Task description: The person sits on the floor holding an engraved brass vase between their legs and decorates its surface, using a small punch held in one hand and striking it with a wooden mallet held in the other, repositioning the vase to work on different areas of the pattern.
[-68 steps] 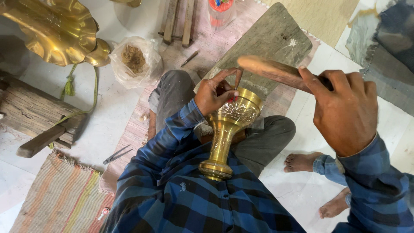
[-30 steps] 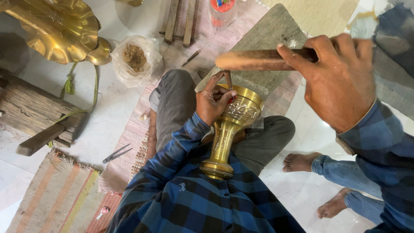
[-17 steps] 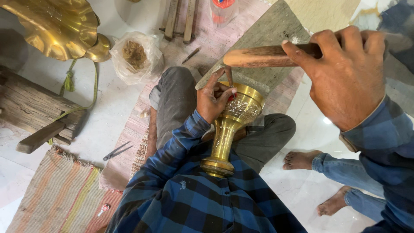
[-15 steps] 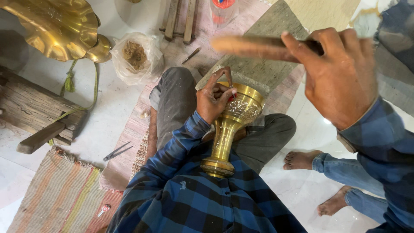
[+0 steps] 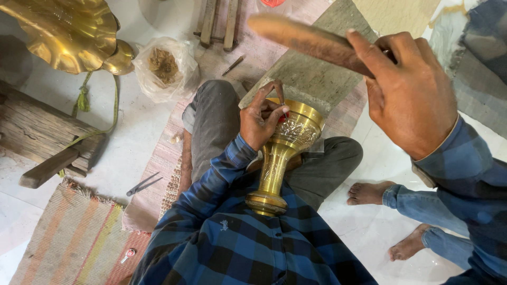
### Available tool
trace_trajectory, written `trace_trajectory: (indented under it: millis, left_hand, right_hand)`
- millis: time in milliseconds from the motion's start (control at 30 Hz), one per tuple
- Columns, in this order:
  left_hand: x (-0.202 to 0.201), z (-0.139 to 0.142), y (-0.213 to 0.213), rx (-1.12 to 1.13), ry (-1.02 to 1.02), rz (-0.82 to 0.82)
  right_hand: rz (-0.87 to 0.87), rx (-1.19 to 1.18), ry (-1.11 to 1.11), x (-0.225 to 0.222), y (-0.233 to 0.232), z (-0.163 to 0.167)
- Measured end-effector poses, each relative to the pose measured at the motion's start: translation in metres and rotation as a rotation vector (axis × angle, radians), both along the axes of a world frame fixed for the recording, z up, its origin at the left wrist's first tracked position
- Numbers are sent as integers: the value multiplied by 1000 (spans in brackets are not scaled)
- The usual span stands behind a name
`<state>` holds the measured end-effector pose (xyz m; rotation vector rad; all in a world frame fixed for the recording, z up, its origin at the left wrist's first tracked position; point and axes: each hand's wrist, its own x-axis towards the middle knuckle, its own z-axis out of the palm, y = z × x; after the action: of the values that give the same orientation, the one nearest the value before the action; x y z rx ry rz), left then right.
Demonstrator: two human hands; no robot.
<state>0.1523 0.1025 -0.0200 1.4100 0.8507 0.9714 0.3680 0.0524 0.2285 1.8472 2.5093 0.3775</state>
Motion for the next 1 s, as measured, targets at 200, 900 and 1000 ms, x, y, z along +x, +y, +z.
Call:
trace_trajectory:
  millis: [200,900,1000]
  left_hand:
    - [-2,-3,0,34,-4,10]
    - [-3,-7,0,25,-56,-16]
    - [-4,-5,-1,47,-51,-23]
  right_hand:
    - [15,39,-65,3,-4,-8]
    - [5,81,-225,-4,-7,1]
    - [-58,-31,-72,-8,-7,5]
